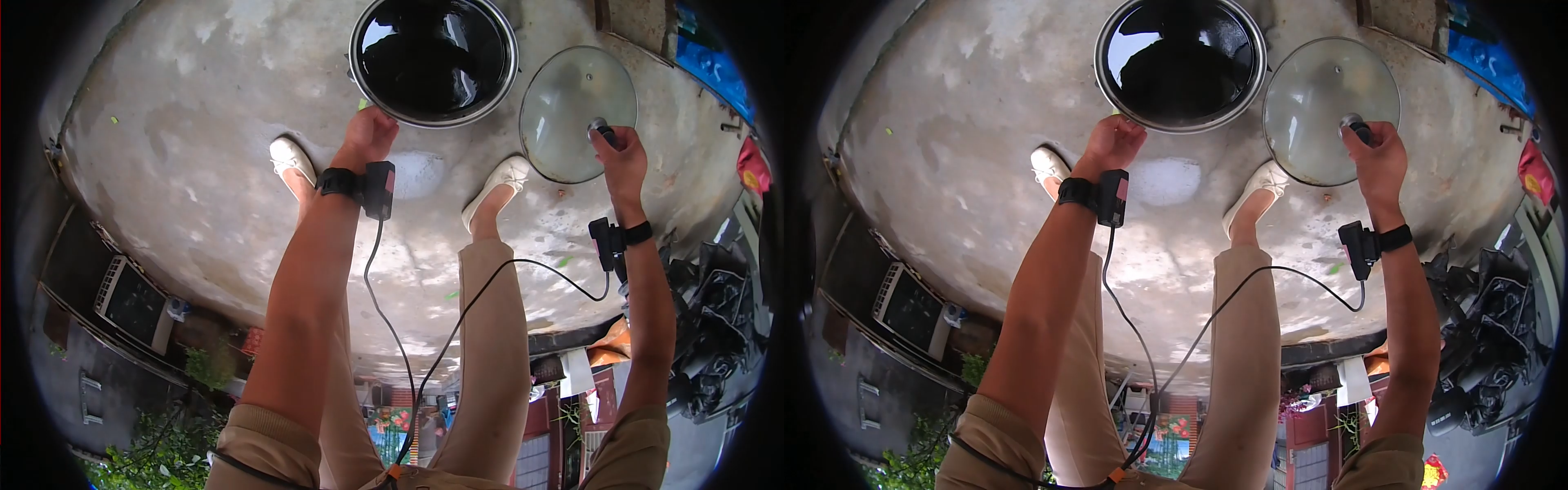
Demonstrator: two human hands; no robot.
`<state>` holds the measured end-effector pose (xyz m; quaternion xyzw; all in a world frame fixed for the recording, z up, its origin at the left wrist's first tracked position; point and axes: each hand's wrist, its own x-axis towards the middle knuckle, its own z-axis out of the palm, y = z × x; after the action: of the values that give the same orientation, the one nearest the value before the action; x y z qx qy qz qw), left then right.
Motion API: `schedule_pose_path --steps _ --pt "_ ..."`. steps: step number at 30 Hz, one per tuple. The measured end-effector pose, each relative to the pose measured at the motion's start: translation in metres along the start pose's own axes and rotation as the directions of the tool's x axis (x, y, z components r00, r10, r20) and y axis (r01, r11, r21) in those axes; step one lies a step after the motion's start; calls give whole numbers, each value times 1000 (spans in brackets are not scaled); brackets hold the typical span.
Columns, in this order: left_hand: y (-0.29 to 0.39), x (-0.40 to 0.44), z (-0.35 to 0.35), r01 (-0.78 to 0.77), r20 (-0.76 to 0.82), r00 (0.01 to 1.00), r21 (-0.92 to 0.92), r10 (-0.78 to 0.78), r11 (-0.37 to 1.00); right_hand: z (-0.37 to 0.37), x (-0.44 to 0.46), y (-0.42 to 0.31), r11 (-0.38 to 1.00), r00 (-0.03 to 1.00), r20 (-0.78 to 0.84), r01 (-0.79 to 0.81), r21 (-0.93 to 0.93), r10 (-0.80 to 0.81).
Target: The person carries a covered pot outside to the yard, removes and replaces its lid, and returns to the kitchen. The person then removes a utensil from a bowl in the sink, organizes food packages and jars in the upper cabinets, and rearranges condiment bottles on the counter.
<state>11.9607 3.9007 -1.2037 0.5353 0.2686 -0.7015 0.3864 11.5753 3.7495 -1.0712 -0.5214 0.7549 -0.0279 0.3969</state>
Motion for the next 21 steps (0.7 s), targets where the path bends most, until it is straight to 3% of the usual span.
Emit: schedule_pose_path --steps 3,11,16,21 --pt "3 -3 -4 18 4 1000 -18 -18 1000 5 -4 -3 999 998 -57 24 28 -23" --pt "13 -11 -8 45 67 997 7 -46 999 23 -13 -15 999 1000 -7 29 -25 -30" --pt "33 -46 2 -2 -71 997 152 13 988 55 -22 -45 990 997 37 70 -124 -66" --pt "57 -60 -25 -58 -152 985 136 79 989 109 -19 -81 948 976 51 217 -231 -211"
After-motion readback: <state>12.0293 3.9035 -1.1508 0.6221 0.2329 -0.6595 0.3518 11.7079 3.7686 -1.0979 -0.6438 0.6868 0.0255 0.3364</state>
